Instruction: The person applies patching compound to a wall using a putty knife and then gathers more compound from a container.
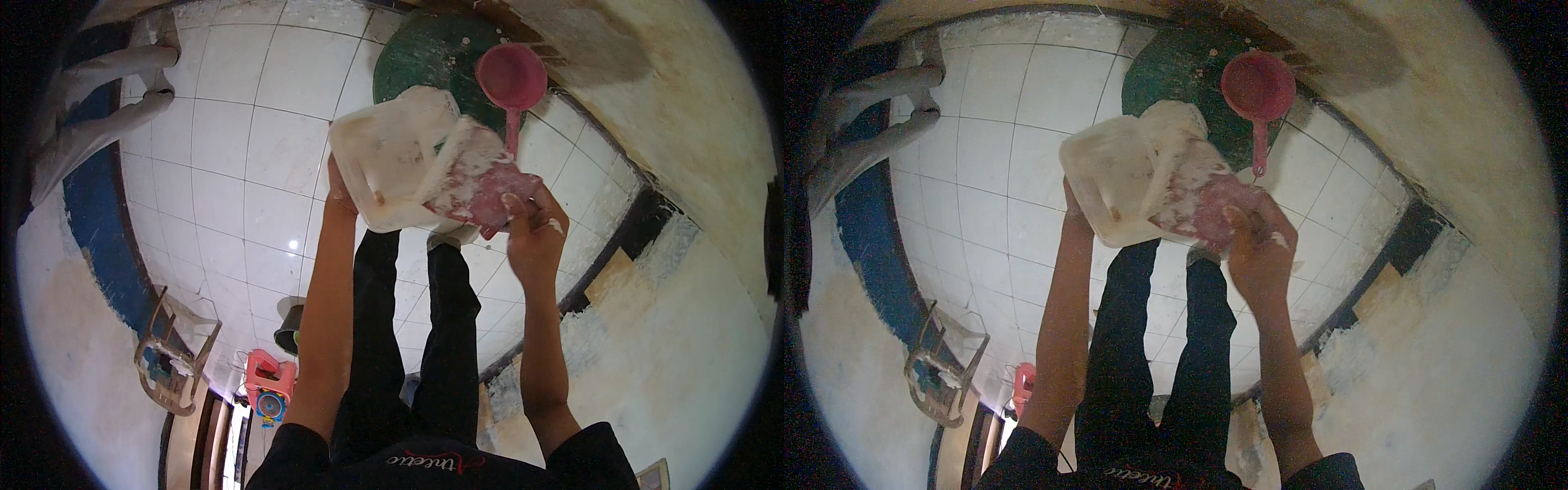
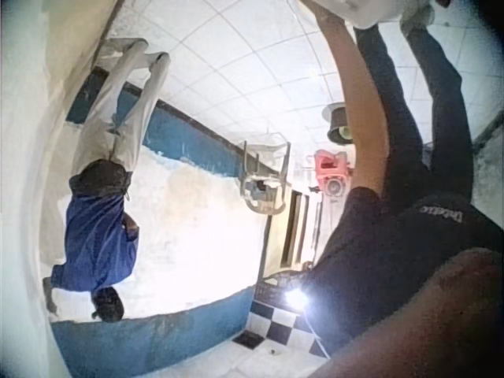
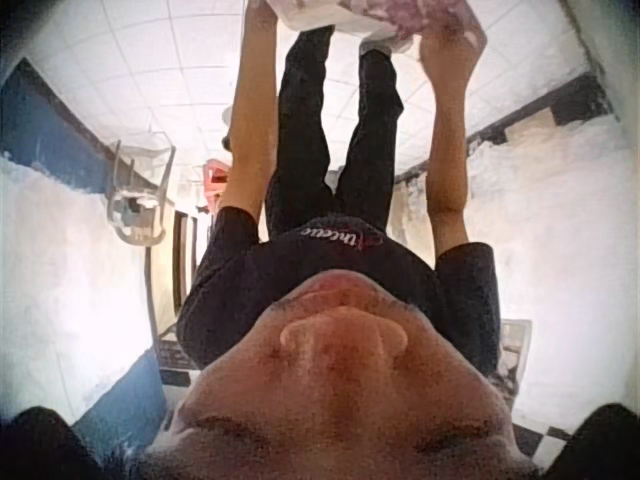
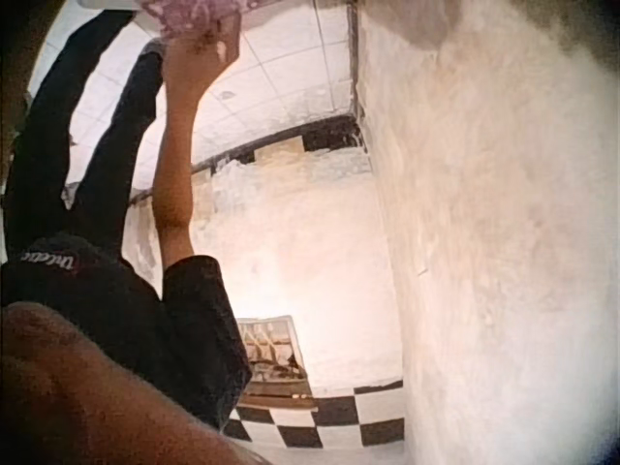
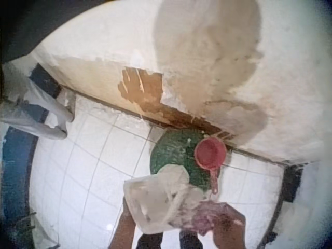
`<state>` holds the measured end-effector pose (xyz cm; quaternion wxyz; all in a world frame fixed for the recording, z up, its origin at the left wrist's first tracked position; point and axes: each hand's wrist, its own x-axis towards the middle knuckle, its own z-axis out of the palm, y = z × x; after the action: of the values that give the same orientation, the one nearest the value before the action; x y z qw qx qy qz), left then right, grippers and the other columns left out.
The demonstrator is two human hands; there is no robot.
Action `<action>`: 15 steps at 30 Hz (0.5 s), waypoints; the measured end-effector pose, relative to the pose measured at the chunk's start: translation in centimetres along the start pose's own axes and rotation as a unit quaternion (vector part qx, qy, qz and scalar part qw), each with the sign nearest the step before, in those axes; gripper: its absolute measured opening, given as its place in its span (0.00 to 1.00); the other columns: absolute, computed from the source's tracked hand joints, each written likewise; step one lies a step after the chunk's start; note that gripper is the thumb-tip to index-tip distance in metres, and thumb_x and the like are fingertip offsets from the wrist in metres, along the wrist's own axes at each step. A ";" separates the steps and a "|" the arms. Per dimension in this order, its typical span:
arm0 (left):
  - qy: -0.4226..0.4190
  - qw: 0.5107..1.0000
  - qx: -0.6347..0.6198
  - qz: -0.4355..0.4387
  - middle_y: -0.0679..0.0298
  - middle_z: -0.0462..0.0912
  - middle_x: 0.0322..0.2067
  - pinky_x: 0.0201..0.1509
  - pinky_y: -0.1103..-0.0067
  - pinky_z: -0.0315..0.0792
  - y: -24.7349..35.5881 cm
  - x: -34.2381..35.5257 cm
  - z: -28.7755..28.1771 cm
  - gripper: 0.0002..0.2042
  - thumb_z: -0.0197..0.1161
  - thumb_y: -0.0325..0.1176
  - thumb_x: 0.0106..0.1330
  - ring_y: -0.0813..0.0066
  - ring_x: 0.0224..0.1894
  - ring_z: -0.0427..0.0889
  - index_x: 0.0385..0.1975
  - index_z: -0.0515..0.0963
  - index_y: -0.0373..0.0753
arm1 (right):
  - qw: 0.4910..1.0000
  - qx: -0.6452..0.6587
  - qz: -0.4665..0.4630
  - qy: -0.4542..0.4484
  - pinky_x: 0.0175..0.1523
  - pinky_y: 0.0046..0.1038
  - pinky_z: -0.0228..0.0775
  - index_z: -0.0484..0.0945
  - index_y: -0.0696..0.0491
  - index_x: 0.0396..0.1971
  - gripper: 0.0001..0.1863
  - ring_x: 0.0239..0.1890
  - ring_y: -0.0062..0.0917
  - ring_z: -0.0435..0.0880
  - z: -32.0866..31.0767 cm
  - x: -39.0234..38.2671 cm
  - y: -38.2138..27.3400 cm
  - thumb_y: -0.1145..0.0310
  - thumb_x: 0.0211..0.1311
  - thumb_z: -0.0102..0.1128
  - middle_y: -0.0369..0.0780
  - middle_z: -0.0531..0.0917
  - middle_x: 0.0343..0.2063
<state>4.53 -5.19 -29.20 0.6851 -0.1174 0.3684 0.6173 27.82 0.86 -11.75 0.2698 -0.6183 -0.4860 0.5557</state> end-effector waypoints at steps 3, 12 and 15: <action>-0.022 0.999 -0.029 -0.038 0.54 0.75 0.53 0.56 0.66 0.75 -0.9 0.0 2.9 0.33 0.39 0.62 0.69 0.60 0.53 0.77 0.60 0.66 0.38 | 0.989 -0.102 -0.105 -0.020 0.38 0.31 0.76 0.75 0.57 0.43 0.11 0.34 0.34 0.86 3.2 0.0 -1.7 0.77 0.61 0.54 0.48 0.84 0.34; -0.018 0.996 -0.039 -0.073 0.53 0.74 0.54 0.55 0.66 0.75 -2.8 -0.7 5.9 0.36 0.37 0.64 0.68 0.59 0.53 0.76 0.61 0.64 0.37 | 0.932 -0.332 -0.094 -0.106 0.29 0.41 0.73 0.67 0.59 0.45 0.15 0.25 0.46 0.83 5.6 -1.0 -4.1 0.76 0.58 0.53 0.51 0.79 0.19; -0.035 0.995 -0.057 -0.074 0.52 0.73 0.55 0.57 0.64 0.73 -3.3 -0.4 4.9 0.36 0.35 0.64 0.69 0.57 0.55 0.75 0.62 0.63 0.37 | 0.934 -0.334 -0.090 -0.086 0.29 0.39 0.73 0.69 0.59 0.46 0.14 0.26 0.45 0.83 5.5 -1.4 -4.1 0.76 0.59 0.53 0.51 0.80 0.20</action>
<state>9.36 -3.12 -26.45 0.7336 -0.1615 0.2992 0.5885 21.52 0.09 -8.86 0.0537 -0.5758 -0.7187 0.3859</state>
